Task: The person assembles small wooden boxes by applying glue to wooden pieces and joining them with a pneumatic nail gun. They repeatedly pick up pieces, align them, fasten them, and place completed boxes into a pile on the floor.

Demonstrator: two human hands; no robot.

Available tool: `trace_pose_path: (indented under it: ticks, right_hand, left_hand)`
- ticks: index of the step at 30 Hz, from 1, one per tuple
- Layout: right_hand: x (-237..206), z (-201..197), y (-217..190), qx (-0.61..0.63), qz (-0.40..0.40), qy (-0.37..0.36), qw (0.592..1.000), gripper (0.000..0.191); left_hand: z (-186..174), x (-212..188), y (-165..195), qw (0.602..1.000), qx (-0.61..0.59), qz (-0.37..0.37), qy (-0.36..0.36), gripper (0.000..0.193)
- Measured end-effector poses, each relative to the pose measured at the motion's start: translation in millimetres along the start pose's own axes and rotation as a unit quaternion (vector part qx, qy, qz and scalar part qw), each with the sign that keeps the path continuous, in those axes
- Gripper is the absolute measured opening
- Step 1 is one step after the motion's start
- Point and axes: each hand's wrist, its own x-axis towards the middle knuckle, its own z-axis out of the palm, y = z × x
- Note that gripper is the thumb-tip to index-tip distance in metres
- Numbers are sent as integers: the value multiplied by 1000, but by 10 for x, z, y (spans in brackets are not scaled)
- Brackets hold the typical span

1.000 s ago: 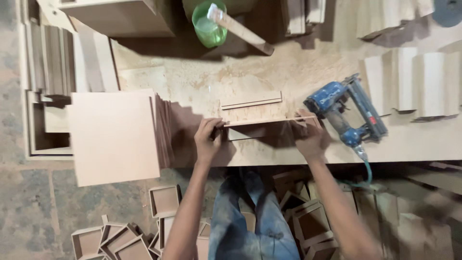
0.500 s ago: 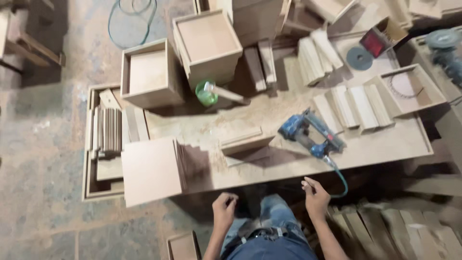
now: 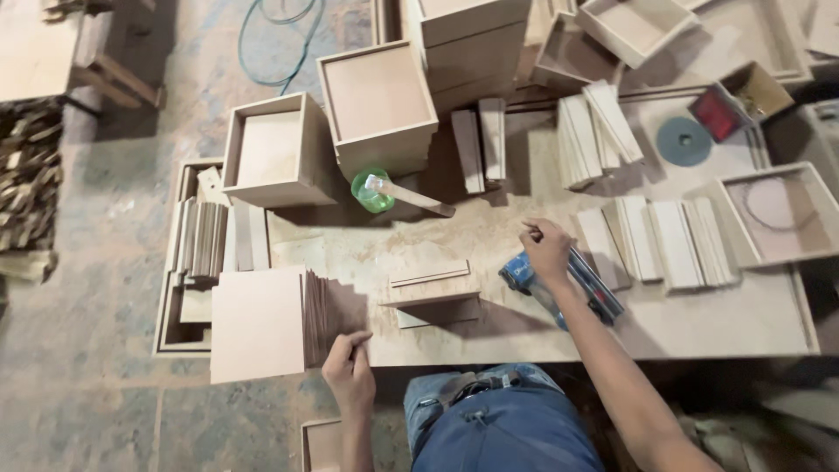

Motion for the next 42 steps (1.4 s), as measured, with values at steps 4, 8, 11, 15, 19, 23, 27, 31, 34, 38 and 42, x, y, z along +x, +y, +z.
trace_pose_path:
  ticks: [4, 8, 11, 15, 19, 23, 27, 31, 34, 38, 42]
  right_hand:
    - [245, 407, -91, 23, -18, -81, 996, 25]
    - [287, 722, -304, 27, -54, -161, 985, 24]
    - [341, 917, -494, 45, -101, -247, 963, 29]
    - [303, 1086, -618, 0, -234, -441, 866, 38]
    - [244, 1302, -679, -125, -344, -508, 780, 36]
    - [182, 1398, -727, -135, -390, -519, 749, 33]
    - [300, 1322, -806, -147, -343, -509, 775, 43]
    - [457, 869, -1026, 5, -33, -460, 887, 36]
    - [260, 317, -1187, 260, 158, -398, 865, 29]
    - [-299, -27, -1523, 378, 323, -433, 752, 27]
    - [-737, -222, -1689, 425, 370, -492, 664, 29]
  left_hand:
    - [-12, -258, -3, 998, 15, -52, 42, 19]
    - [-47, -435, -28, 988, 34, -141, 56, 17]
    - [-120, -417, -41, 991, 67, -90, 77, 15]
    - [-213, -495, -22, 974, 63, -206, 72, 16]
    - [-320, -532, -55, 981, 87, -155, 80, 14]
    - [-413, -465, -80, 983, 61, -140, 101, 13]
    - [-445, -171, -17, 980, -7, -177, 93, 13]
    - [-390, 246, 243, 995, -36, -72, 65, 19]
    - [-276, 560, 493, 988, -8, 149, 37, 32]
    - [-146, 852, 748, 897, 118, 423, -55, 45]
    - [-114, 881, 787, 796, 150, 551, -199, 52]
